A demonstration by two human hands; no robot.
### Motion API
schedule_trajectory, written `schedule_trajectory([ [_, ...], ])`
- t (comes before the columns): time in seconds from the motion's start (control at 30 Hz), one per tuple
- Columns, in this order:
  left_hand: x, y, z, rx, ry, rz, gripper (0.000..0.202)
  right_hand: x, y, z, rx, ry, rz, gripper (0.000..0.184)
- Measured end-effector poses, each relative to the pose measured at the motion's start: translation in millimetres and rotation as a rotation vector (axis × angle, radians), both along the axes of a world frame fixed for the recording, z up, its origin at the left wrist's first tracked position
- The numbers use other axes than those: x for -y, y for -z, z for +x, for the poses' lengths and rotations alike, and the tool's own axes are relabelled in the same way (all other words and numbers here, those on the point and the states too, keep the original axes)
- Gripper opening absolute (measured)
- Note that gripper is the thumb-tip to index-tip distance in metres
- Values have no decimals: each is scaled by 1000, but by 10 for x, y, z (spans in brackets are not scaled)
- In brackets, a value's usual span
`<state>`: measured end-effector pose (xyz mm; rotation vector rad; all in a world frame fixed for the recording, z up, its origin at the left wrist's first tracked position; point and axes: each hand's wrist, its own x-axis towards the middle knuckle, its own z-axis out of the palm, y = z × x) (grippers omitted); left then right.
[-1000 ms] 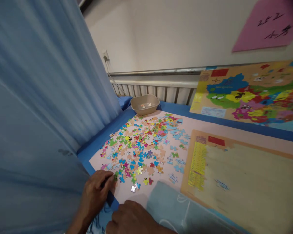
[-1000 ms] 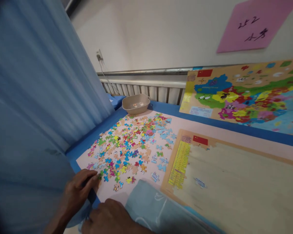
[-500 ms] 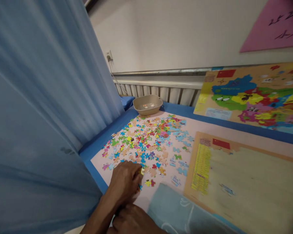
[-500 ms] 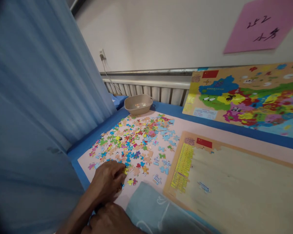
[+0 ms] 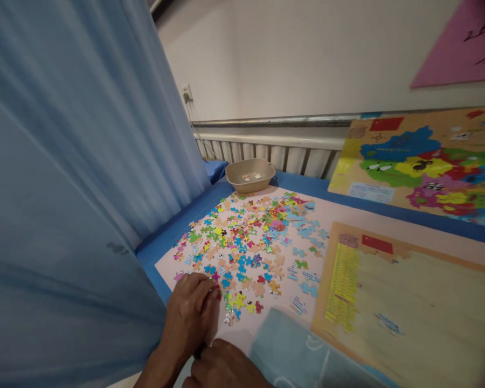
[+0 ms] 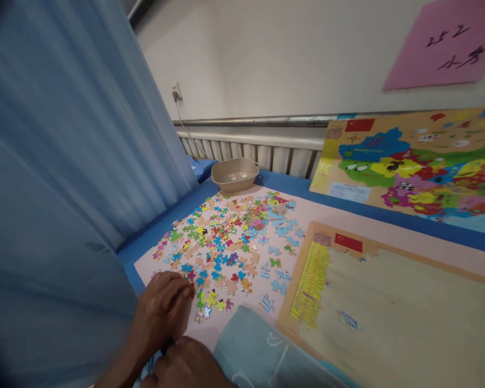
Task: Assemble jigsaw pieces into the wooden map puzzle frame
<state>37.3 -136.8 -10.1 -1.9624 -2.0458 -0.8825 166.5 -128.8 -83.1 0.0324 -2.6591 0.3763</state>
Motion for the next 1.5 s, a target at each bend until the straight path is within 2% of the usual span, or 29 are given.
schedule_trajectory([
  [0.17, 242, 31, -108, -39, -115, 48, 14, -44, -29, 122, -56, -53, 83, 26],
  [0.3, 369, 45, -93, -10, -89, -6, 13, -78, -55, 146, -53, -55, 123, 27],
  [0.4, 370, 68, -103, -24, -75, -11, 14, -84, -79, 146, -60, -54, 134, 29],
  [0.63, 255, 116, -117, -65, -95, 64, 12, -81, -95, 131, -32, -71, 160, 28],
  [0.77, 75, 77, -114, -56, -58, 70, 16, -80, -75, 122, -33, -68, 147, 31],
  [0.97, -375, -28, -121, -53, -67, -97, 11, -90, -24, 97, -54, -70, 165, 36],
  [1.07, -499, -67, -94, -73, -91, -165, 8, -83, 1, 60, -42, -77, 115, 38],
  [1.3, -509, -189, -45, 6, -160, -330, 11, -62, -94, -5, 76, -93, 123, 29],
  [1.5, -493, -228, 25, -12, -216, -331, 7, -80, -92, -1, 131, -63, 25, 28],
])
